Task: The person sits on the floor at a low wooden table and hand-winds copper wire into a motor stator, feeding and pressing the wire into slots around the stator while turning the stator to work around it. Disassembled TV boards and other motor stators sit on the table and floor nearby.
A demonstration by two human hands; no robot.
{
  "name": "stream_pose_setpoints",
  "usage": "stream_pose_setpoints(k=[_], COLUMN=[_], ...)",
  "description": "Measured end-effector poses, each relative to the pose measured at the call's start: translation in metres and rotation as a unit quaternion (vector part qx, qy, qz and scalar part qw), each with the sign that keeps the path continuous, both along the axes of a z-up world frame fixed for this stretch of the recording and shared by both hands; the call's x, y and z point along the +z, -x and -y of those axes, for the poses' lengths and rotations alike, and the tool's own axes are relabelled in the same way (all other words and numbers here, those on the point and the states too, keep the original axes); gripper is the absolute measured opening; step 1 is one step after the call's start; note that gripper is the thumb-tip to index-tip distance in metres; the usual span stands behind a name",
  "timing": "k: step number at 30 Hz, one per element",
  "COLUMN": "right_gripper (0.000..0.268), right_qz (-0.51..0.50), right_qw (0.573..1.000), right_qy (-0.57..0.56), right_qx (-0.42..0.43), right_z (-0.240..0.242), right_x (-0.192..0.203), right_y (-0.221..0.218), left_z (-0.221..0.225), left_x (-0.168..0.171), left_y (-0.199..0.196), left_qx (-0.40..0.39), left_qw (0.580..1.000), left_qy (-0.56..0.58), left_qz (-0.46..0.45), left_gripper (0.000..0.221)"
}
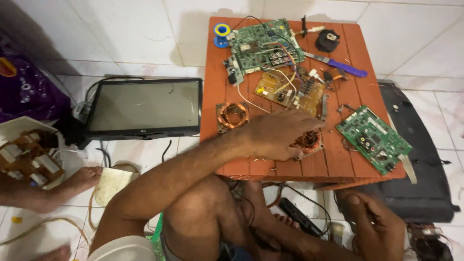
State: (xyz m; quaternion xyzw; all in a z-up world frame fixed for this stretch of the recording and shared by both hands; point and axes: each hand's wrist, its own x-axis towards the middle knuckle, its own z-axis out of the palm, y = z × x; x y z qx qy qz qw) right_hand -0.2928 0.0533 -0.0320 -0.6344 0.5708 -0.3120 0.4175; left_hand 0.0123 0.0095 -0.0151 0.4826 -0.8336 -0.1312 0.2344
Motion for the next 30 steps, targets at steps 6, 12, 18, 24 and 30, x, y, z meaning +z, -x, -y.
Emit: stream_pose_setpoints(k=[6,12,18,24,30], right_gripper=[0.020,0.014,0.013,0.018,0.018], right_qz=[-0.008,0.001,0.003,-0.014,0.039], right_qw=[0.999,0.994,0.986,0.999,0.989], right_qy=[0.041,0.107,0.164,-0.002,0.044], right_qx=[0.028,0.016,0.038,0.033,0.139], right_z=[0.000,-0.004,0.012,-0.012,-0.029], right_x=[-0.012,0.033,0.005,-0.014,-0.026], right_y=[0.009,-0.008,0.017,0.000,-0.015], left_z=[-0.010,-0.005,-0.013,-0.011,-0.010], left_x=[0.011,0.014,0.031,0.031,0.032], left_y=[0.006,0.012,0.007,0.007,0.004], left_qx=[0.054,0.088,0.034,0.053,0.051], left_qw=[0.999,0.994,0.995,0.996,0.996], left_qy=[-0.002,-0.045,-0.024,-0.061,-0.071], left_qz=[-0.005,-0.043,-0.095,-0.037,-0.033], left_gripper=[0.085,0.060,0.051,0.060,0.065])
